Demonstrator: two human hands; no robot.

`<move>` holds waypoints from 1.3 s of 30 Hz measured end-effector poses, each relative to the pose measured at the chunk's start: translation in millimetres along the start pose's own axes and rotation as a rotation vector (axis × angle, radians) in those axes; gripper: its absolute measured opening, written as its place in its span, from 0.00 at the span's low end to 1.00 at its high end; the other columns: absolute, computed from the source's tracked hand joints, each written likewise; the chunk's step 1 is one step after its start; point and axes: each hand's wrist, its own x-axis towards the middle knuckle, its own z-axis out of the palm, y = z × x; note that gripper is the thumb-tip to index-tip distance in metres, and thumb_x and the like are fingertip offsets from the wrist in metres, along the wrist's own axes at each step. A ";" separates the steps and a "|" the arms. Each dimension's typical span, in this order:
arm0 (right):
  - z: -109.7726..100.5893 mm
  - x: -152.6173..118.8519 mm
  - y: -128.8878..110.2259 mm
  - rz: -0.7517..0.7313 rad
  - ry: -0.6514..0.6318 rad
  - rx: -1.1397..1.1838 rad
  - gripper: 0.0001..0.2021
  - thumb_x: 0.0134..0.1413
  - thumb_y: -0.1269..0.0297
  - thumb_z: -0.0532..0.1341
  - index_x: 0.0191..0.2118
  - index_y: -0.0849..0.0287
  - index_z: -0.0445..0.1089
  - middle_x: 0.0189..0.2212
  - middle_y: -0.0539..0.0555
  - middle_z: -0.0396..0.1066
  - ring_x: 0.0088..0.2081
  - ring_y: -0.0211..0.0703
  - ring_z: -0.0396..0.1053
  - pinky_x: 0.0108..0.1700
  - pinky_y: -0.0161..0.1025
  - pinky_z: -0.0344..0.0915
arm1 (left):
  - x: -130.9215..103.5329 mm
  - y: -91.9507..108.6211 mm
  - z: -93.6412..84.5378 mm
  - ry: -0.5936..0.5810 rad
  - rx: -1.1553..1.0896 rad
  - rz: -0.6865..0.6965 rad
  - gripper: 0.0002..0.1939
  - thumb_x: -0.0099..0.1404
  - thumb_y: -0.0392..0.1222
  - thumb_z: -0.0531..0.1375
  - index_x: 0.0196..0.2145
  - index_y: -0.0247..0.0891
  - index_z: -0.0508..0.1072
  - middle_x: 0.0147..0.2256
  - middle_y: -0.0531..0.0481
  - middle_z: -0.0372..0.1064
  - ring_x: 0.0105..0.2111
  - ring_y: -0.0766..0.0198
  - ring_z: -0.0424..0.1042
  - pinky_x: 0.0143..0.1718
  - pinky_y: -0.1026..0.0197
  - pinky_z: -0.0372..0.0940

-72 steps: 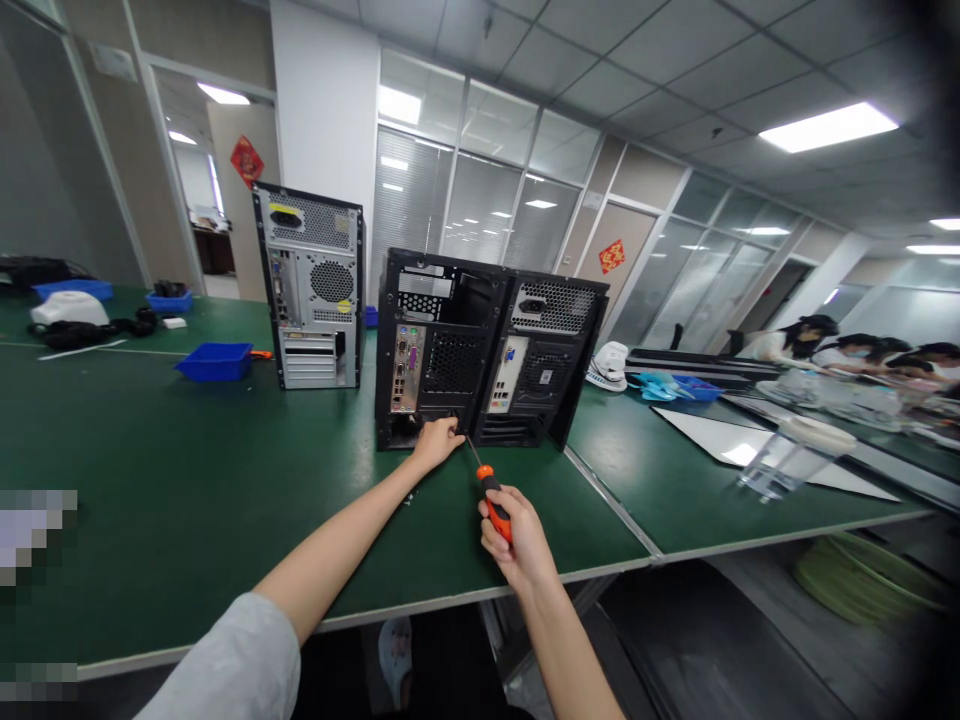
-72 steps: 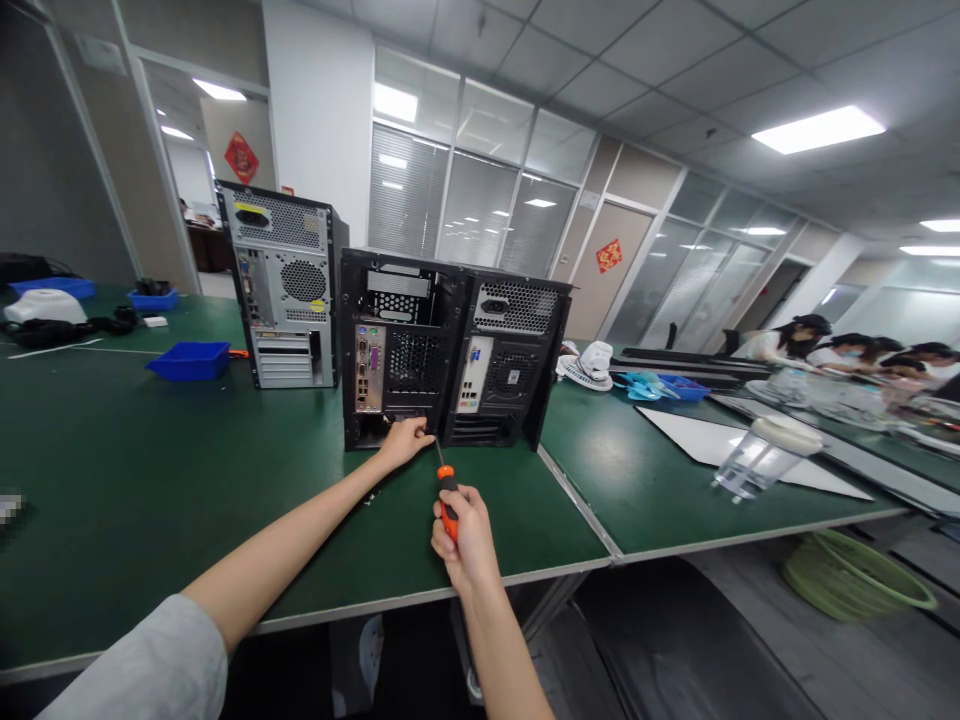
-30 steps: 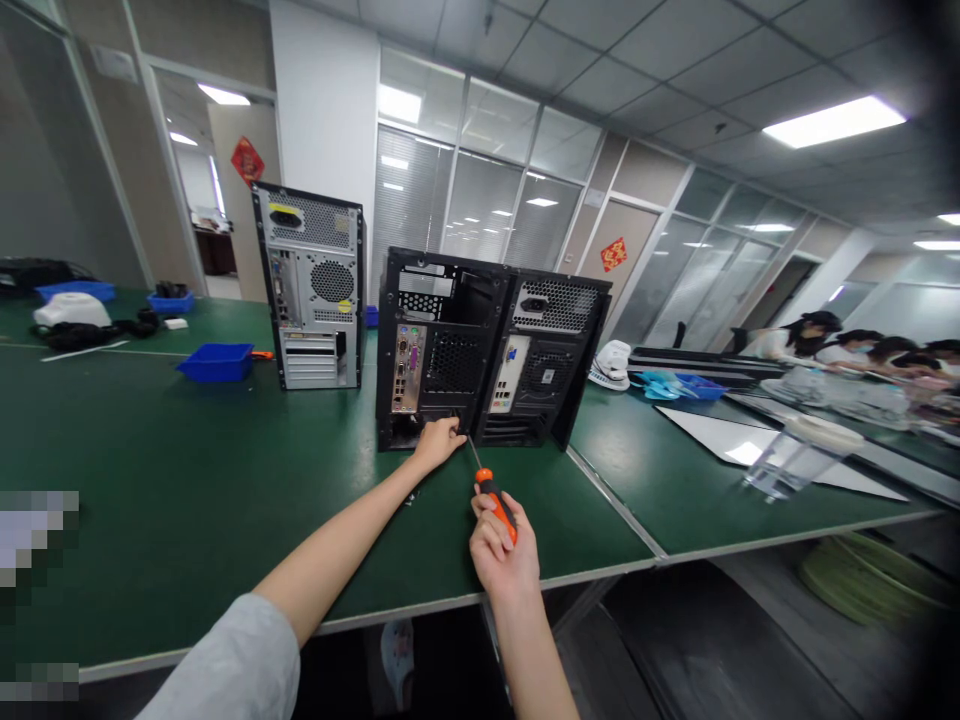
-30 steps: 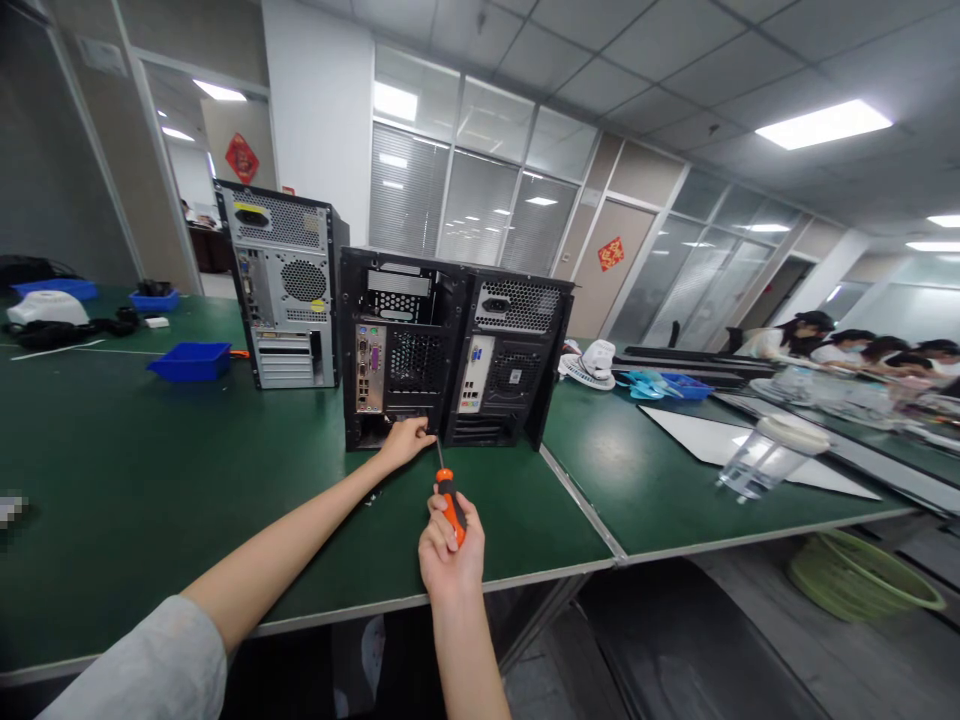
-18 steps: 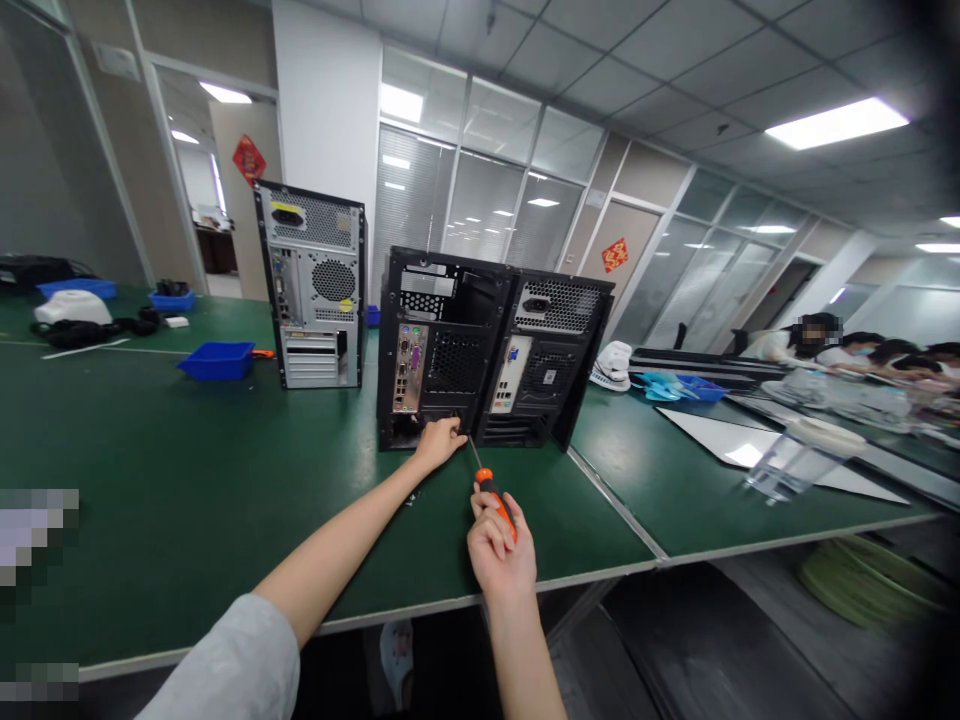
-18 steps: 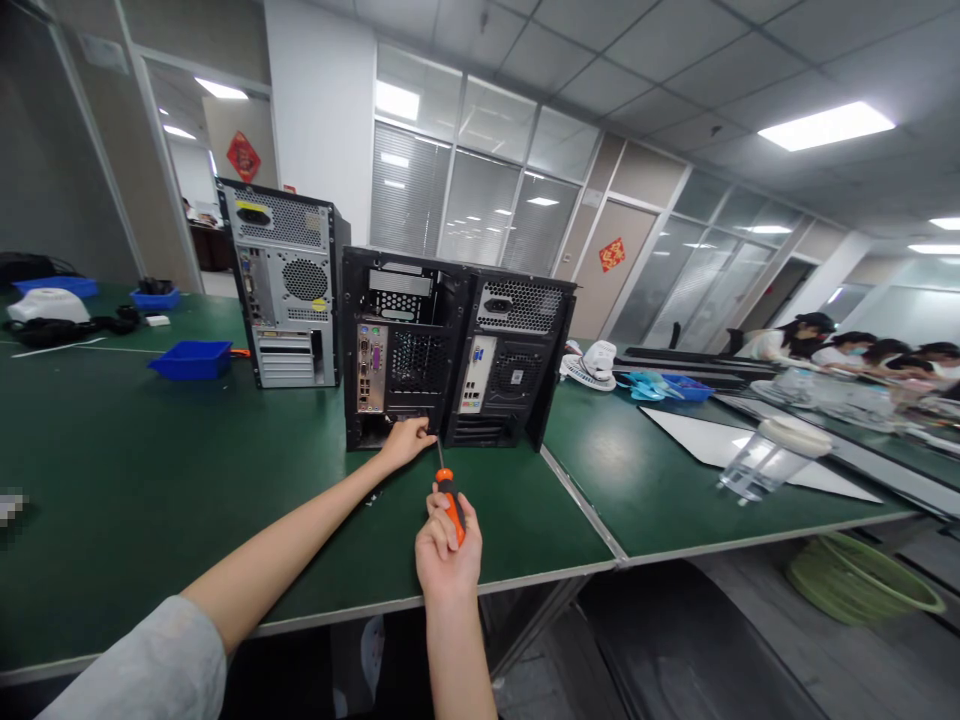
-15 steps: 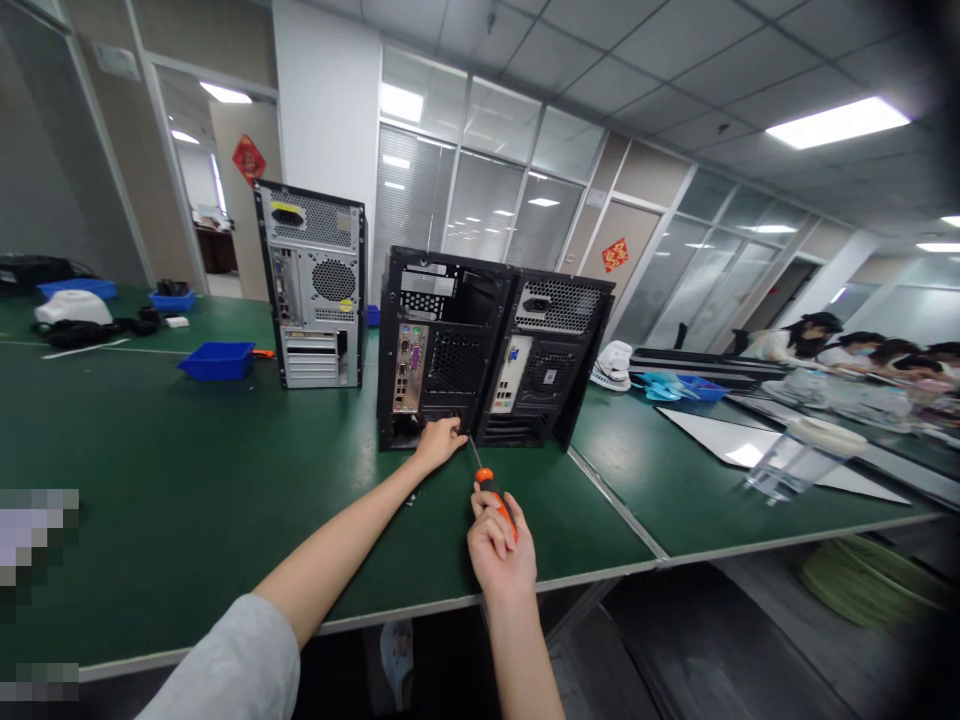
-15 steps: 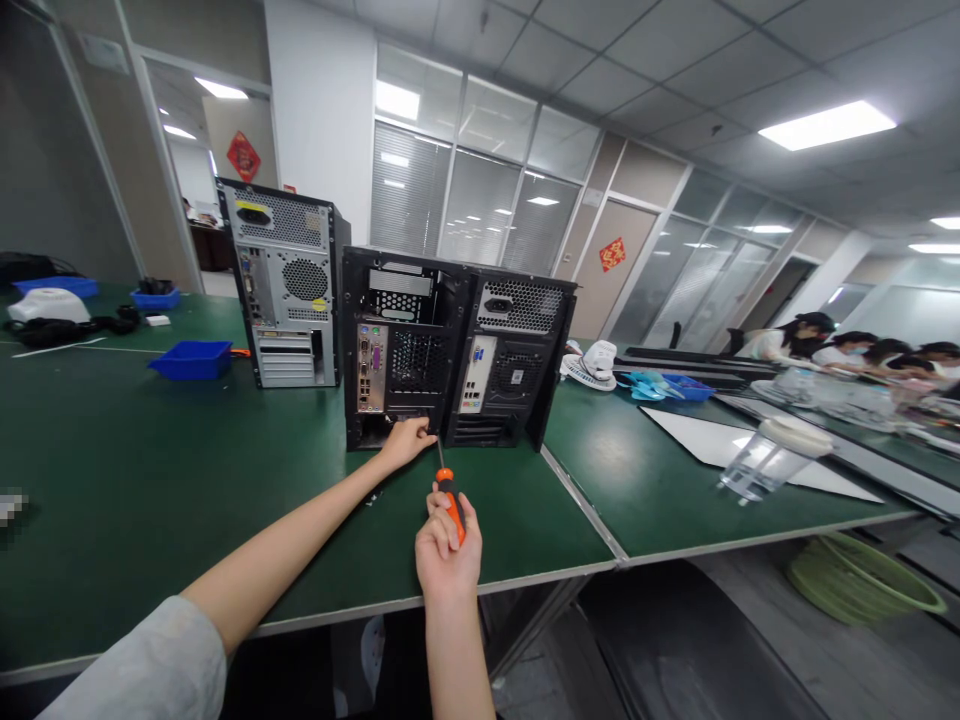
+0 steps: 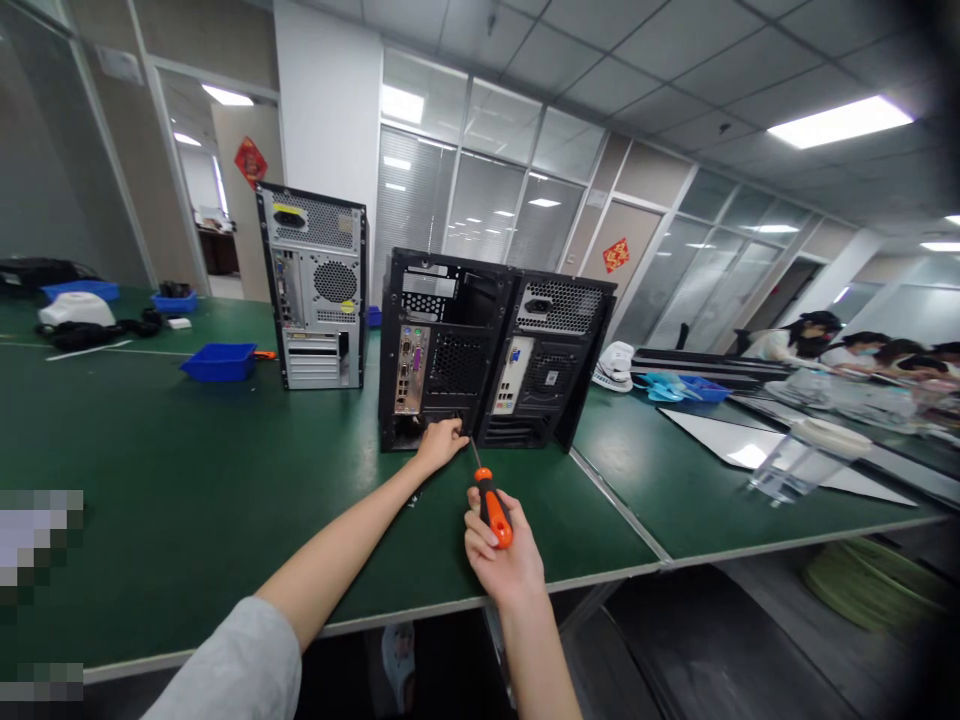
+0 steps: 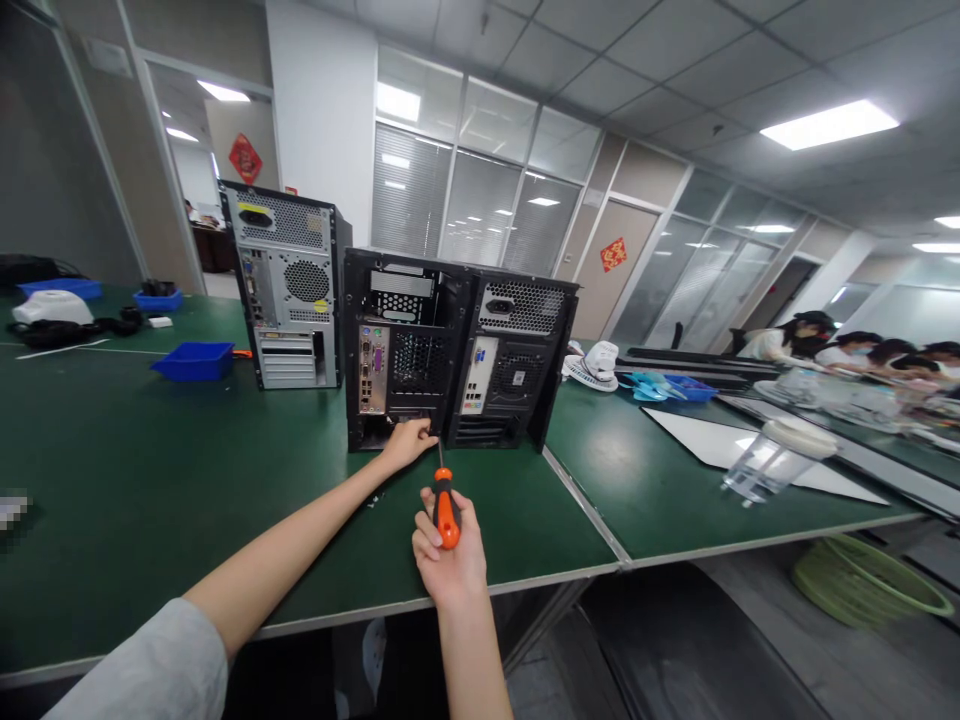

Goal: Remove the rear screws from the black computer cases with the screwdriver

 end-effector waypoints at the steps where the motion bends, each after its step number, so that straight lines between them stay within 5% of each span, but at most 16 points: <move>1: 1.7 -0.6 -1.7 0.010 0.024 -0.023 0.06 0.57 0.64 0.56 0.36 0.60 0.64 0.23 0.45 0.67 0.14 0.25 0.50 0.12 0.25 0.51 | 0.0 0.0 -0.1 -0.001 -0.001 0.000 0.04 0.58 0.37 0.63 0.27 0.36 0.71 0.24 0.53 0.71 0.29 0.64 0.72 0.31 0.66 0.58; 6: 1.6 -3.3 -11.2 0.045 0.151 -0.164 0.05 0.55 0.65 0.59 0.34 0.62 0.66 0.28 0.50 0.71 0.16 0.24 0.55 0.13 0.23 0.50 | 0.1 0.1 -0.5 -0.003 0.005 -0.001 0.05 0.58 0.38 0.63 0.27 0.37 0.71 0.24 0.53 0.72 0.29 0.63 0.72 0.31 0.66 0.59; 12: -5.4 -6.3 -8.3 -0.024 0.311 -0.406 0.11 0.50 0.62 0.65 0.37 0.63 0.67 0.26 0.50 0.72 0.20 0.36 0.70 0.14 0.29 0.58 | -0.6 1.6 -2.4 -0.006 0.013 -0.005 0.04 0.58 0.38 0.63 0.27 0.37 0.71 0.25 0.52 0.72 0.31 0.62 0.73 0.33 0.65 0.60; 19: -7.0 -11.3 -6.3 -0.216 0.372 -0.686 0.20 0.46 0.57 0.67 0.41 0.57 0.59 0.29 0.51 0.74 0.20 0.37 0.68 0.12 0.30 0.58 | -1.4 2.1 -3.1 -0.006 0.009 -0.003 0.04 0.59 0.38 0.63 0.28 0.36 0.71 0.26 0.52 0.73 0.30 0.63 0.73 0.33 0.66 0.60; 24: -11.3 -11.1 -3.4 -0.294 0.424 -0.903 0.22 0.46 0.47 0.64 0.37 0.55 0.56 0.24 0.45 0.67 0.16 0.31 0.59 0.11 0.29 0.55 | -1.4 1.7 -3.0 -0.014 0.008 -0.002 0.04 0.59 0.38 0.63 0.28 0.36 0.71 0.26 0.52 0.73 0.30 0.63 0.72 0.33 0.66 0.60; 31: -9.9 -11.3 -8.4 -0.534 0.517 -1.345 0.21 0.33 0.67 0.69 0.35 0.55 0.60 0.32 0.47 0.56 0.23 0.31 0.59 0.14 0.30 0.55 | -1.1 0.7 -2.7 -0.017 0.011 0.002 0.05 0.59 0.38 0.62 0.28 0.37 0.71 0.24 0.53 0.71 0.29 0.63 0.72 0.32 0.65 0.59; 39: 0.0 -18.2 -0.7 -0.831 0.595 -1.774 0.10 0.54 0.70 0.56 0.41 0.55 0.69 0.35 0.56 0.60 0.29 0.39 0.59 0.25 0.37 0.52 | -1.1 0.2 -2.6 -0.013 0.010 0.004 0.05 0.59 0.38 0.62 0.27 0.37 0.71 0.24 0.53 0.71 0.29 0.63 0.72 0.32 0.66 0.59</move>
